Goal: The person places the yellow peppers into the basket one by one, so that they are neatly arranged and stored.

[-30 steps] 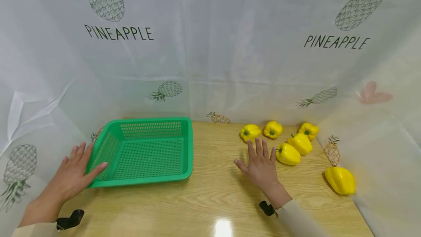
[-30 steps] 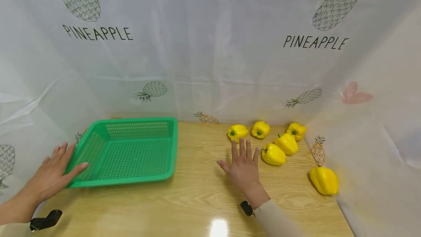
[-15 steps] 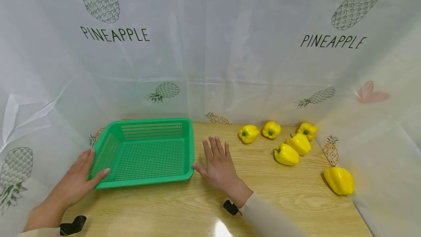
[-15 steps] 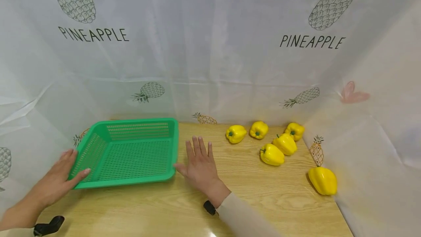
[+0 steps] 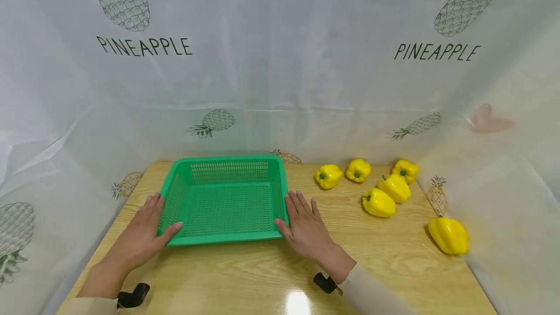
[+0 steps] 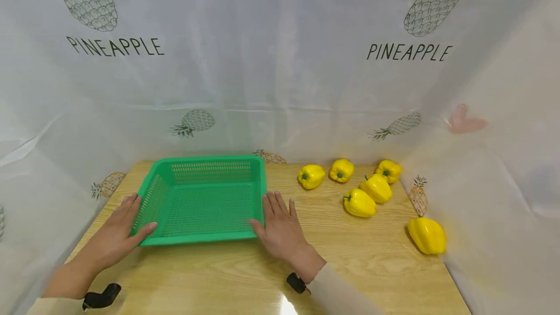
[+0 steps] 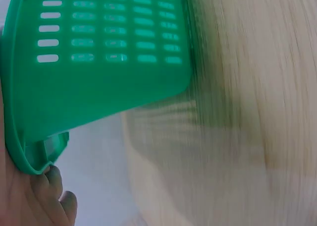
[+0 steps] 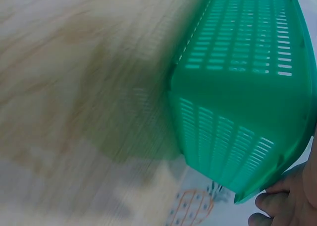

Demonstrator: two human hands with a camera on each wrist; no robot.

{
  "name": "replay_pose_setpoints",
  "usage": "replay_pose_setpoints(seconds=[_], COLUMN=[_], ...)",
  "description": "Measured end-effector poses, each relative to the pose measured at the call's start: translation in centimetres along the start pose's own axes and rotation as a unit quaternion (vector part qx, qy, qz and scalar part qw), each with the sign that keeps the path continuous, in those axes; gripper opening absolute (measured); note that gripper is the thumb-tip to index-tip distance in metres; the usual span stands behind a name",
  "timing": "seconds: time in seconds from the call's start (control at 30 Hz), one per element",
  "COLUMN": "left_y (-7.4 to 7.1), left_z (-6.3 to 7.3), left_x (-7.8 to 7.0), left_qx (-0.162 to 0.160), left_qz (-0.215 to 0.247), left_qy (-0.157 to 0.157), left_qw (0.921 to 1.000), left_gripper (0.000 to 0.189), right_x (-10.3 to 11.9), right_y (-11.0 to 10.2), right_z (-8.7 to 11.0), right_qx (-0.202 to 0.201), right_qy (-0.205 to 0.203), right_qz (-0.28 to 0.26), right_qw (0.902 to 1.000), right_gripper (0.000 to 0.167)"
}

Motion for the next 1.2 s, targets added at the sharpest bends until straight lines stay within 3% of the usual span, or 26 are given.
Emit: replay_pose_setpoints(seconds=[0.37,0.63,0.8,0.97,1.2], left_y=[2.4,3.4,3.4,2.9,2.5], left_z=[-2.0,-1.7,-1.3,-1.1,-1.0], left_x=[-6.2,-8.9,-9.5,-9.0,-8.6], left_qx=[0.011,0.009,0.016,0.021,0.028], left_qz=[-0.013,-0.039,-0.051,-0.07,-0.076], left_qy=[0.017,0.029,0.046,0.07,0.081], left_qw=[0.9997,0.9988,0.9975,0.9949,0.9934], left_gripper=[0.106,0.108,0.108,0.11,0.114], right_x=[-4.9,-6.6,-7.1,-7.3,-7.2], right_y=[-2.2,-3.2,-3.5,-3.5,-3.4], right_z=[4.7,7.1,7.8,8.0,8.1], right_qx=[-0.022,-0.04,-0.044,-0.048,-0.049], right_qy=[0.041,0.038,0.035,0.033,0.033], right_qz=[-0.004,0.024,0.03,0.025,0.028], right_qw=[0.9989,0.9982,0.9979,0.998,0.9978], right_gripper=[0.072,0.069,0.067,0.067,0.066])
Point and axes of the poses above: each hand's wrist, its own z-axis away from the middle knuckle, its own y-axis out of the palm, x = y × z, the point moved 1 cm from there along -z, towards the middle knuckle, and after that the axes turned 3 degrees about y, right-handed, at the moved point
